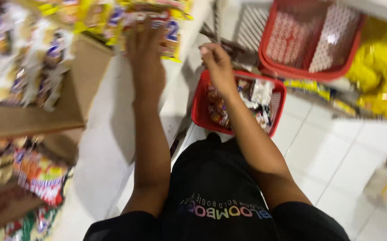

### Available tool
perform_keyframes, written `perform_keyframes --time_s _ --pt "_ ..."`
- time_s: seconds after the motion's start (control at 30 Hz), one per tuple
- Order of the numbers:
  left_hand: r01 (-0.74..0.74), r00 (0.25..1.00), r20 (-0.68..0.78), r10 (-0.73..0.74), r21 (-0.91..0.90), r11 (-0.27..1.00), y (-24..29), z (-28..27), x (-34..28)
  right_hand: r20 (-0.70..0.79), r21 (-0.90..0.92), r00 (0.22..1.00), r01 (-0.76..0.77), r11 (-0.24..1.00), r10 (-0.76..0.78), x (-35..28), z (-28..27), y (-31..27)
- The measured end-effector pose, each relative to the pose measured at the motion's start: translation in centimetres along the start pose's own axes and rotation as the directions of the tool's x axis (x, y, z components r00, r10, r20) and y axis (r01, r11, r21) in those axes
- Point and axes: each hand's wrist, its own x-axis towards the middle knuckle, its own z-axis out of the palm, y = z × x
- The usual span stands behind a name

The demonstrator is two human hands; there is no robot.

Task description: The person takes packets of instant noodles and seasoning from a red basket and places them onto grocery store shelves, organizing them by brand and type.

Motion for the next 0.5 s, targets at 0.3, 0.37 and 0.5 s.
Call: perform_keyframes --time_s 0.3,0.37,0.5 --pt "-0.026 0.975 -0.222 -0.026 -0.23 0.973 4.8 3.3 -1.8 -0.227 -0.543 0.94 -0.338 0.769 0.254 -8.2 -15.6 19.2" --pt "-0.14 0.981 -0.195 -0.008 -0.73 0.669 6.8 8.7 -4.1 -0.124 -0.686 0.979 -0.202 0.699 0.161 -8.7 -16.1 21.4" --pt "0.205 0.975 0.213 -0.061 -0.761 0.616 4.9 20.6 -11.2 -0.081 -0.926 0.929 -0.204 0.319 0.36 -7.9 -14.3 26.1"
